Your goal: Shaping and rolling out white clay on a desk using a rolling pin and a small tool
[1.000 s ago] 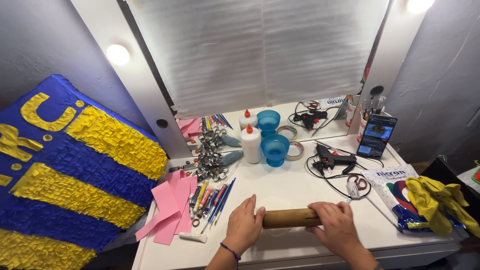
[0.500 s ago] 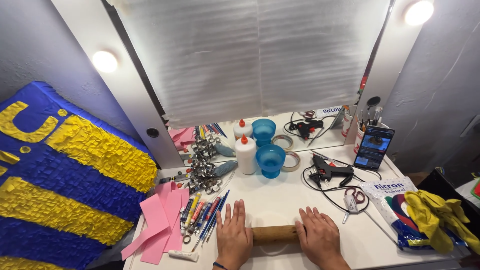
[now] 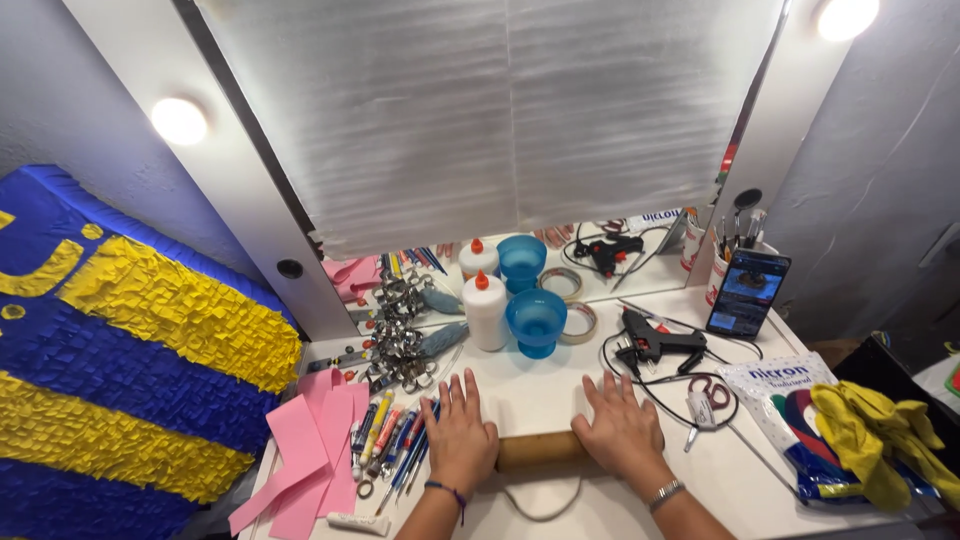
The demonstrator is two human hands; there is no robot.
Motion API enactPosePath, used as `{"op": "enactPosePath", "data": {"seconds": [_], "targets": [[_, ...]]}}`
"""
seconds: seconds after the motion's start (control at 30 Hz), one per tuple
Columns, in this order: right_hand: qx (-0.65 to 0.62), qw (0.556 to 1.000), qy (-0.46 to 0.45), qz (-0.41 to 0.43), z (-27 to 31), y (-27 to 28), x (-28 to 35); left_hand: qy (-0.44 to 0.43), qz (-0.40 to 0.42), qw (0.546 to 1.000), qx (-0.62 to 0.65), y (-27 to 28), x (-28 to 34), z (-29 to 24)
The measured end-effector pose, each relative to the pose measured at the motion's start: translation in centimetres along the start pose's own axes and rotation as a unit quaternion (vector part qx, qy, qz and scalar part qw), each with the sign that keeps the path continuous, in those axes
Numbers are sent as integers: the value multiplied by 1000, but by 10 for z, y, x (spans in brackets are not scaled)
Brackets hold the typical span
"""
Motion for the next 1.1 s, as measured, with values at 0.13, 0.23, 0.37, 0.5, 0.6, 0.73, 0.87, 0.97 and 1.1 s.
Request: {"op": "enactPosePath", "data": {"seconds": [0.13, 0.23, 0.37, 0.5, 0.6, 0.73, 0.87, 0.97, 1.1], "targets": [[2, 999, 1, 40, 8, 8, -3, 13, 8, 1000, -2, -5, -9, 0], [24, 1000, 17, 7, -2, -2, 14, 1, -45, 999, -18, 1, 15, -2], [13, 998, 57, -20, -19, -12, 55, 0, -129, 992, -6, -15, 59, -8], [-2, 986, 139, -96, -35, -24, 81, -33, -140, 988, 49, -18, 90, -12], [-7, 953, 218, -212, -47, -34, 96, -34, -204, 978, 35, -20, 107, -15], [30, 911, 273, -307, -58, -50, 98, -41, -295, 954, 17, -9, 123, -15], [24, 956, 203, -210, -47, -42, 71, -55, -208, 973, 86, 2, 98, -10], [60, 979, 133, -144, -30, -28, 45, -72, -191, 977, 61, 12, 69, -12], [77, 996, 36, 3, -1, 3, 18, -45, -73, 995, 47, 17, 25, -9]]}}
Point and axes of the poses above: each hand's wrist, its own x-axis away from the middle knuckle, its own y-axis out of the back of the hand, z = x × y, the point moved 5 cm from there along -x, towards the middle knuckle, and after that the axes turned 13 degrees about -x, right-handed, at the moved point
